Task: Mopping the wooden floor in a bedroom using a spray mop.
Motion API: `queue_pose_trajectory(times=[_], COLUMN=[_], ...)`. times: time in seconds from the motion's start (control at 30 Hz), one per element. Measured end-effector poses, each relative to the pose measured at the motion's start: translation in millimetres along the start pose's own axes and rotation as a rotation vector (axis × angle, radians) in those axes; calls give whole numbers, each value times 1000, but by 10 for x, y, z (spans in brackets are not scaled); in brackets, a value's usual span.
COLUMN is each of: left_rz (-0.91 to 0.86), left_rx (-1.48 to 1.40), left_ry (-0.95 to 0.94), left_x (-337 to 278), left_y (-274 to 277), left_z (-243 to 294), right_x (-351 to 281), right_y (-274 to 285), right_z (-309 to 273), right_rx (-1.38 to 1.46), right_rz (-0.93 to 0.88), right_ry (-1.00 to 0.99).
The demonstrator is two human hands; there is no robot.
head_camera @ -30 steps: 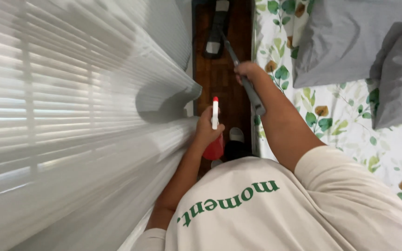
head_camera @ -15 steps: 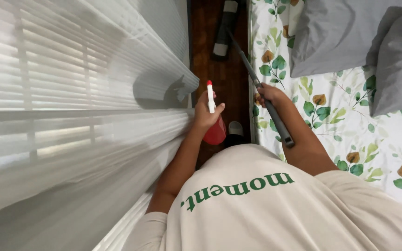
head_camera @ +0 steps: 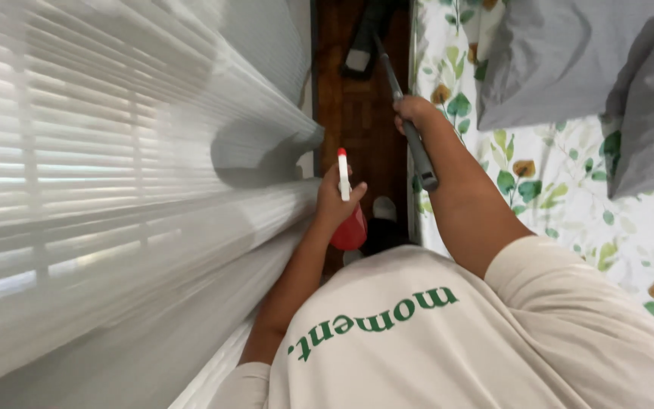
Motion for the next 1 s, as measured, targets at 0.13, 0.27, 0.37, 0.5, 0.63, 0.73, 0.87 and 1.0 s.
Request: queue_pose_trajectory(times=[0.13, 0.27, 0.37, 0.5, 0.63, 0.73, 0.87, 1.0], left_rz=[10, 46, 29, -26, -36, -26, -65, -15], left_rx=[39, -5, -21, -37, -40, -66, 2, 255], left_ry=[44, -39, -58, -92, -151, -176, -63, -131], left_x=[-19, 21, -84, -95, -50, -46, -117, -259], left_y=[-17, -58, -74, -59, -68, -39, 60, 139], left_z=[-41, -238, -350, -301, -439, -463, -228, -156], right_x=[-732, -1628, -1902, -2776, -2735, -2123, -1360, -1485], right_y=[-254, -279, -174, -272, -367, -370, -387, -647], right_z=[-15, 147, 822, 911, 889, 903, 510, -317], right_rx=[61, 250, 263, 310, 341, 250, 165, 227], right_rz=[17, -9, -45, -82, -72, -107, -31, 44], right_ry=[-107, -187, -176, -185, -195, -149, -175, -131])
Point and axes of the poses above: each hand's wrist, its own x-axis towards the middle knuckle, its own y-axis out of the back of the hand, z = x × y, the point moved 2 cm from there along x, towards the middle knuckle, and after that the axes turned 2 degrees about -z, right-handed, at the moved point
